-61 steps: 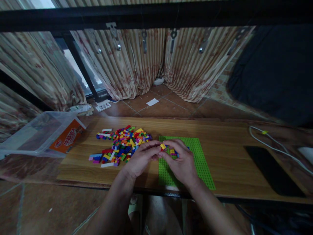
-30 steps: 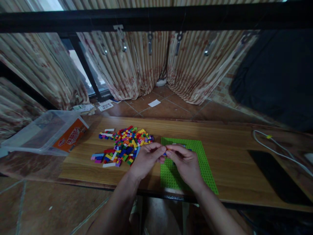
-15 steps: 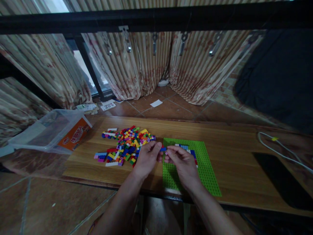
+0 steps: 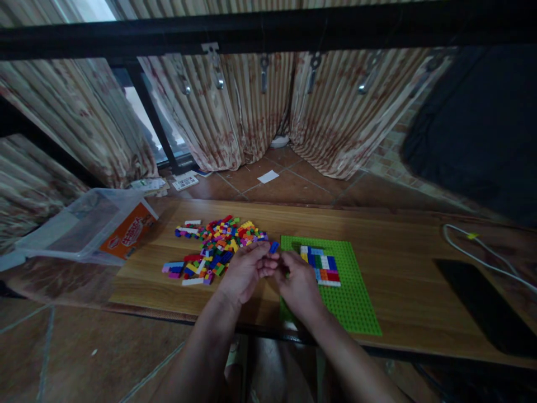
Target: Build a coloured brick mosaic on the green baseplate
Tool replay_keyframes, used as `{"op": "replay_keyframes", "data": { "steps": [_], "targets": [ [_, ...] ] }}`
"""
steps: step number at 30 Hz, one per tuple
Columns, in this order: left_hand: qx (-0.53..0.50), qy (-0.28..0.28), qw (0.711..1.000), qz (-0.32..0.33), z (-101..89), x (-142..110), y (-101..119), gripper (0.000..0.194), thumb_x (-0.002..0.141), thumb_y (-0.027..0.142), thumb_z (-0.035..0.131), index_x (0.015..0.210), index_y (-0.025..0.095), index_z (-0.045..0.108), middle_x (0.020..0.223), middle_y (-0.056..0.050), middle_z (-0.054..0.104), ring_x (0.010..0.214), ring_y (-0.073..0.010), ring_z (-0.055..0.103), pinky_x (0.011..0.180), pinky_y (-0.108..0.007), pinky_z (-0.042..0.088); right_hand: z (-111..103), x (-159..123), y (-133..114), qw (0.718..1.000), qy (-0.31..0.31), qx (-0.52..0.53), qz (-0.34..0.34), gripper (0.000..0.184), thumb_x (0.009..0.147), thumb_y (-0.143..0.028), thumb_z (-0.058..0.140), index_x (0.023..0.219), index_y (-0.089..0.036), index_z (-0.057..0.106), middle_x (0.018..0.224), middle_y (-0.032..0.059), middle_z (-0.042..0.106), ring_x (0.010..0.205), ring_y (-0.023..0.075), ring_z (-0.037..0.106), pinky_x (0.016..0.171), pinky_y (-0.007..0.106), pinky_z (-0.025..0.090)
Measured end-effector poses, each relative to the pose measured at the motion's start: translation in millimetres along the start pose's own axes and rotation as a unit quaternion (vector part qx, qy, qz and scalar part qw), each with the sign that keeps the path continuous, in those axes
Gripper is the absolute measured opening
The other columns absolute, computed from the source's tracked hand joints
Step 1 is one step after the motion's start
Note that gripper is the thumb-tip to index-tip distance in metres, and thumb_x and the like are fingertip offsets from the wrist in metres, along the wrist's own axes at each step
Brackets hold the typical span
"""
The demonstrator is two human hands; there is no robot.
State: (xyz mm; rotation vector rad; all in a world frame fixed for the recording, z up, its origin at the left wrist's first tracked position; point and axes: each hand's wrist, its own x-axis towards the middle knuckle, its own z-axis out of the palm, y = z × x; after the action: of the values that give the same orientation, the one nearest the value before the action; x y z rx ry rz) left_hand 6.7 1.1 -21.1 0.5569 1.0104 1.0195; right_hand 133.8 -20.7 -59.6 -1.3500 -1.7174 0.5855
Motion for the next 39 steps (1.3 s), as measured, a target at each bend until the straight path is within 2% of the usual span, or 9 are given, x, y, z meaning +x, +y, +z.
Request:
{"op": "replay_keyframes", "data": {
  "steps": [4,8,13,19,29,31,34,36,39],
  "targets": [
    [0.063,-0.005,0.997,0.042,1.1,-1,-1,0.027,0.067,0.032,0.076,0.081,0.013,0.063,0.073,-0.004,0.07,0.054,-0.0094,0.061,0.052,-0.02,0.046,-9,1,0,0.991,0.052,0.112,0.052,0.02,0.09,-0.026,0.051,0.104,-0.022,0.065,0.095,0.0056,0.07,0.085,0.0182,0.065,0.076,0.031,0.052],
    [0.11,-0.019,0.991,0.073,4.9,-1,-10,0.026,0.068,0.036,0.074,0.078,0.015,0.062,0.064,0.001,0.064,0.052,-0.0091,0.058,0.05,-0.02,0.043,-13,0,0,0.974,0.066,0.194,0.096,0.024,0.088,-0.036,0.056,0.105,-0.021,0.066,0.091,0.0043,0.072,0.076,0.0171,0.066,0.069,0.03,0.054],
    [0.135,-0.041,0.984,0.106,5.6,4,-21,0.031,0.073,0.044,0.069,0.074,0.014,0.062,0.059,0.002,0.057,0.053,-0.008,0.053,0.051,-0.02,0.042,-16,0,2,0.969,0.065,0.216,0.102,0.021,0.081,-0.037,0.067,0.093,-0.022,0.073,0.085,0.0027,0.072,0.073,0.017,0.065,0.07,0.032,0.053],
    [0.148,-0.065,0.979,0.128,6.0,3,-22,0.036,0.072,0.049,0.07,0.069,0.014,0.06,0.056,0.002,0.057,0.049,-0.008,0.051,0.051,-0.022,0.043,-17,-2,5,0.942,0.059,0.28,0.174,0.024,0.074,-0.038,0.074,0.092,-0.023,0.076,0.078,0.0018,0.074,0.062,0.0149,0.062,0.062,0.031,0.053],
    [0.169,-0.036,0.975,0.138,-2.7,5,-20,0.027,0.081,0.04,0.06,0.071,0.015,0.06,0.057,0.001,0.059,0.048,-0.0105,0.055,0.048,-0.021,0.043,-14,-1,7,0.919,0.034,0.343,0.191,0.022,0.071,-0.037,0.076,0.088,-0.023,0.076,0.072,0.0009,0.071,0.058,0.013,0.06,0.058,0.028,0.051],
    [0.257,0.027,0.949,0.179,-12.5,6,-13,0.023,0.083,0.036,0.058,0.072,0.016,0.061,0.058,0.001,0.059,0.051,-0.0108,0.055,0.051,-0.021,0.042,-10,-1,7,0.941,0.045,0.283,0.182,0.023,0.073,-0.038,0.074,0.091,-0.023,0.076,0.073,0.001,0.072,0.06,0.0141,0.062,0.06,0.029,0.051],
    [0.427,0.13,0.855,0.263,-28.8,6,0,0.018,0.084,0.025,0.055,0.072,0.016,0.066,0.067,0.0,0.064,0.062,-0.0111,0.057,0.06,-0.022,0.041,-2,0,4,0.977,0.046,0.172,0.118,0.021,0.079,-0.037,0.068,0.093,-0.023,0.075,0.083,0.0032,0.072,0.071,0.0174,0.065,0.067,0.031,0.052],
    [0.514,0.157,0.796,0.279,-37.0,5,5,0.015,0.082,0.017,0.056,0.072,0.017,0.067,0.073,-0.002,0.066,0.067,-0.0117,0.058,0.066,-0.022,0.041,4,2,2,0.99,0.03,0.124,0.061,0.019,0.083,-0.034,0.063,0.093,-0.023,0.074,0.088,0.004,0.072,0.078,0.0186,0.066,0.071,0.032,0.052],
    [0.598,0.166,0.738,0.263,-42.9,4,5,0.013,0.081,0.014,0.057,0.073,0.017,0.067,0.076,-0.004,0.067,0.069,-0.0131,0.058,0.068,-0.023,0.041,15,7,0,0.997,0.011,0.076,0.007,0.019,0.087,-0.029,0.057,0.094,-0.022,0.073,0.09,0.0045,0.071,0.081,0.0184,0.067,0.072,0.031,0.052]
  ]
}}
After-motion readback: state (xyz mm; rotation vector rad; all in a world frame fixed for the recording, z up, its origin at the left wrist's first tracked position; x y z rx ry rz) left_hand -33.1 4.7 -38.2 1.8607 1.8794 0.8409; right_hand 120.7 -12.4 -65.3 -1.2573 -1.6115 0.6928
